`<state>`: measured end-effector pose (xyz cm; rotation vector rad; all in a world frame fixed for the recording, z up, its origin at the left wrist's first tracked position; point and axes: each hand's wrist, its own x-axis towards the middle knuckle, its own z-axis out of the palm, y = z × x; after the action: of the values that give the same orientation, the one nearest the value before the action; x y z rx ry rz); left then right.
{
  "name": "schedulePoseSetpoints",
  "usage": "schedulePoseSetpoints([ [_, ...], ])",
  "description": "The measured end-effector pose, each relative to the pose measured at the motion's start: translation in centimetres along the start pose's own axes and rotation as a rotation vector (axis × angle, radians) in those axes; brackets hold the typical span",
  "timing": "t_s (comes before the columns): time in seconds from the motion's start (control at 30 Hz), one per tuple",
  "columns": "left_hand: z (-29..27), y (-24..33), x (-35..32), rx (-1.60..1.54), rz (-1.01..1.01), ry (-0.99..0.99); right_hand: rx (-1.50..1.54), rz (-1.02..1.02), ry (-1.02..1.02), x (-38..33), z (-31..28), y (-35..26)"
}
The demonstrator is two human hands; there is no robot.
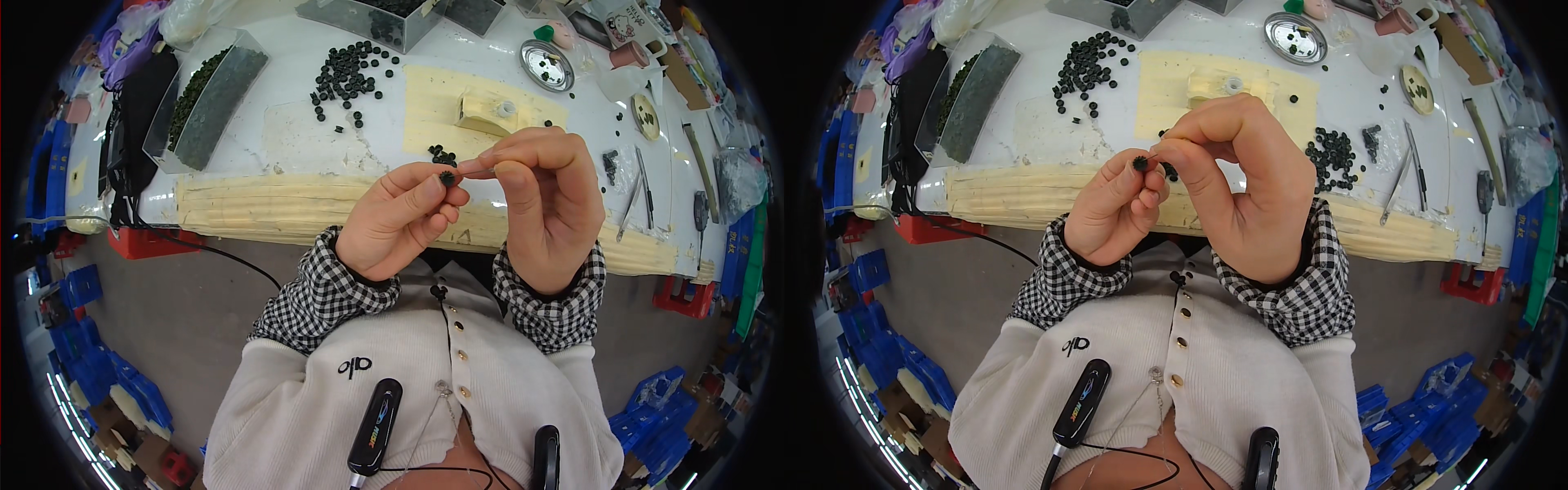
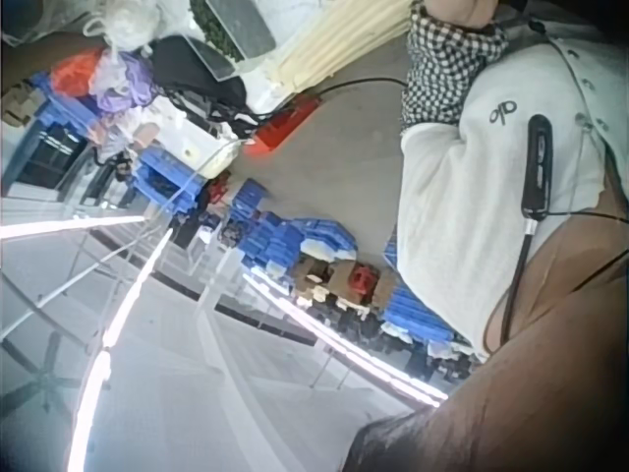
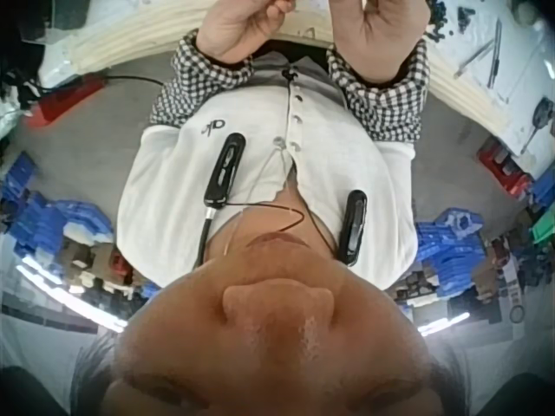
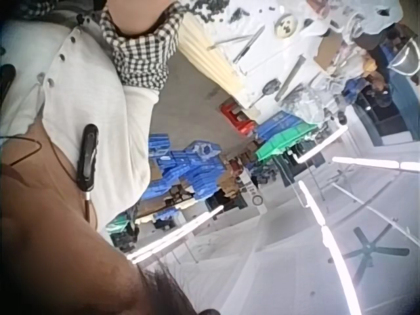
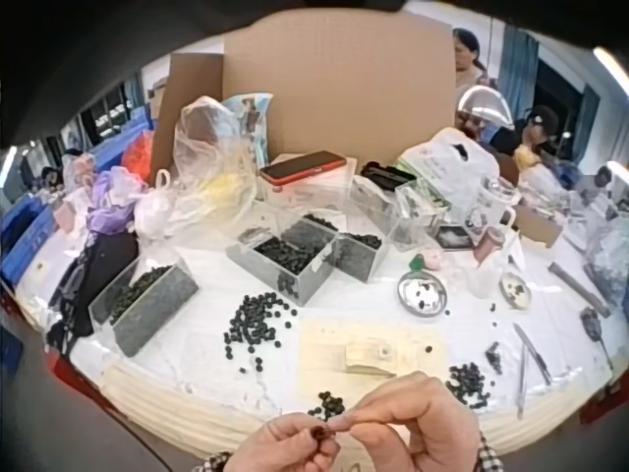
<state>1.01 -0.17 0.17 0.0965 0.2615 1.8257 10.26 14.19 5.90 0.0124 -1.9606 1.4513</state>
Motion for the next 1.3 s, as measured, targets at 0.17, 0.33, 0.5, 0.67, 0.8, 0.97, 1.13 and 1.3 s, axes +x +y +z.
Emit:
schedulePoseSetpoints([
  [0.17, 0.2, 0.0, 0.0, 0.058, 0.05, 0.006, 0.062, -0.002, 0.1, 0.1, -0.2, -0.3],
  [0.33, 0.7, 0.2, -0.1, 0.39, 0.282, 0.075, -0.145, -0.013, 0.312, 1.2, -2.1, 1.2],
  [0.5, 1.2, 0.2, 0.0, 0.507, 0.395, 0.16, -0.678, -0.144, 0.288, 2.4, -3.1, 3.5],
  [0.67, 1.3, 0.3, -0.1, 0.583, 0.46, 0.168, -0.753, -0.15, 0.162, 2.6, -3.2, 3.8],
  [0.8, 1.6, 0.0, -0.2, 0.801, 0.535, 0.227, -0.817, -0.115, 0.09, 2.5, -3.3, 3.9],
  [0.97, 1.9, -0.2, -0.2, 0.994, 0.678, 0.207, -0.819, -0.174, 0.144, 2.4, -3.0, 4.1],
  [1.13, 1.9, -0.2, -0.5, 0.97, 0.674, 0.23, -0.645, -0.153, 0.15, 0.8, -1.8, 2.0],
  [1.3, 2.1, -0.3, -0.5, 0.942, 0.66, 0.256, -0.503, -0.069, 0.045, -0.9, -0.5, 0.6],
])
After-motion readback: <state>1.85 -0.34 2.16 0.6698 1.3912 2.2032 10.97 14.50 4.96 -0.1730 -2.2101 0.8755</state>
